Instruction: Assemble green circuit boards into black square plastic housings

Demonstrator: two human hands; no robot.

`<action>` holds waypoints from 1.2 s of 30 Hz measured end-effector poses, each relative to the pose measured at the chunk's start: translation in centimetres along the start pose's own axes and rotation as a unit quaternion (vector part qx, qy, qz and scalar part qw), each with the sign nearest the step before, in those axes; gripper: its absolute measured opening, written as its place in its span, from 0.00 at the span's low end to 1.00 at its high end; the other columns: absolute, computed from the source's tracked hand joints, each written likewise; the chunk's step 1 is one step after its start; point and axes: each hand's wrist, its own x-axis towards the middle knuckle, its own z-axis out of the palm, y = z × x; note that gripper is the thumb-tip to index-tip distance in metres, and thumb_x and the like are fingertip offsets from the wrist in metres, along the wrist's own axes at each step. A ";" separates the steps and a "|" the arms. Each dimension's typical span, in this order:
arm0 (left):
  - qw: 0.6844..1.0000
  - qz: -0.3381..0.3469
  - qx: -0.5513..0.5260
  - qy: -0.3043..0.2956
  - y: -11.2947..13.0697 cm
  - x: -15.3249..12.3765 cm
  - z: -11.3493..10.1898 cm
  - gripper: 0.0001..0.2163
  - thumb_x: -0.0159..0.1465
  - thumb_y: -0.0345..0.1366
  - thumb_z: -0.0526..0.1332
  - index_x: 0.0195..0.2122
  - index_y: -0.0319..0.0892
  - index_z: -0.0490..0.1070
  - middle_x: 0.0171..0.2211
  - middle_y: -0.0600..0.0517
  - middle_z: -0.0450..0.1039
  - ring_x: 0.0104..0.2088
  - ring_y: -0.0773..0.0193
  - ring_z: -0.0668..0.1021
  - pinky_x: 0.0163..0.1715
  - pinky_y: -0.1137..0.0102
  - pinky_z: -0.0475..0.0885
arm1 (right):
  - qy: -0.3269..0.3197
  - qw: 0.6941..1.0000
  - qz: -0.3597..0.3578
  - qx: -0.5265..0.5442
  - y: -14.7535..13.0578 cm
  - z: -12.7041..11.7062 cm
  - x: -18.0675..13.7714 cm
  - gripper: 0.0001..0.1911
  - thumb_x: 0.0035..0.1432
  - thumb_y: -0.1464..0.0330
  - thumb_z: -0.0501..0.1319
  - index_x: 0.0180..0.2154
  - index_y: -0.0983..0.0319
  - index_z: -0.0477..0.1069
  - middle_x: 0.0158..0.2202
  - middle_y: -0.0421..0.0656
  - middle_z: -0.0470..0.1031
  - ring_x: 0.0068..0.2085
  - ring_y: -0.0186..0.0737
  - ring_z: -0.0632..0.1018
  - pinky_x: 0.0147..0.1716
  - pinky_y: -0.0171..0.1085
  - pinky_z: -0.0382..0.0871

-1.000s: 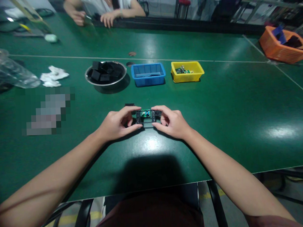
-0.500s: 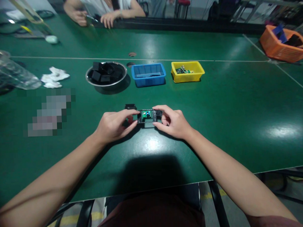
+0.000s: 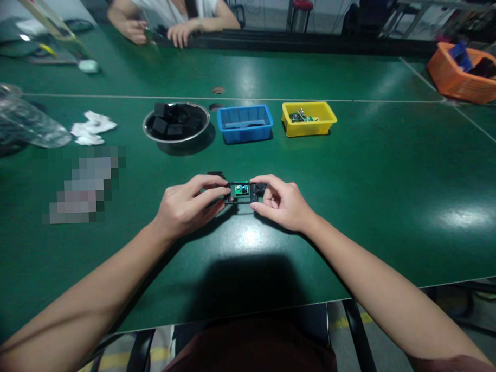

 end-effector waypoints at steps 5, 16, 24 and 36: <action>1.000 0.002 -0.015 0.003 -0.1 0.0 0.1 0.05 0.69 0.32 0.63 0.44 0.39 0.74 0.42 0.46 0.83 0.37 0.63 0.84 0.33 0.74 0.76 | -0.003 1.000 0.008 0.002 0.0 0.1 0.0 0.22 0.60 0.62 0.68 0.53 0.64 0.72 0.22 0.32 0.68 0.21 0.30 0.68 0.24 0.32 0.62; 0.967 -0.178 -0.182 0.007 1.7 -0.1 0.8 0.13 0.70 0.34 0.64 0.53 0.38 0.72 0.31 0.56 0.78 0.26 0.72 0.77 0.32 0.77 0.73 | 0.021 0.999 0.023 -0.011 -0.6 0.1 0.2 0.13 0.64 0.62 0.63 0.31 0.63 0.74 0.21 0.36 0.69 0.22 0.30 0.66 0.24 0.33 0.57; 0.973 -0.144 -0.177 -0.028 1.1 -0.2 0.9 0.24 0.67 0.44 0.67 0.60 0.37 0.69 0.36 0.50 0.77 0.33 0.66 0.78 0.35 0.72 0.74 | 0.030 0.989 0.105 0.103 -1.5 0.4 0.4 0.25 0.58 0.47 0.66 0.25 0.62 0.71 0.18 0.36 0.67 0.20 0.31 0.65 0.21 0.33 0.57; 0.968 -0.120 -0.207 -0.076 1.0 -0.3 0.8 0.20 0.69 0.42 0.64 0.59 0.38 0.69 0.37 0.50 0.79 0.29 0.67 0.78 0.33 0.73 0.73 | 0.044 0.975 0.126 0.180 -1.2 0.6 0.4 0.22 0.53 0.53 0.72 0.40 0.63 0.76 0.20 0.34 0.70 0.20 0.30 0.67 0.21 0.32 0.60</action>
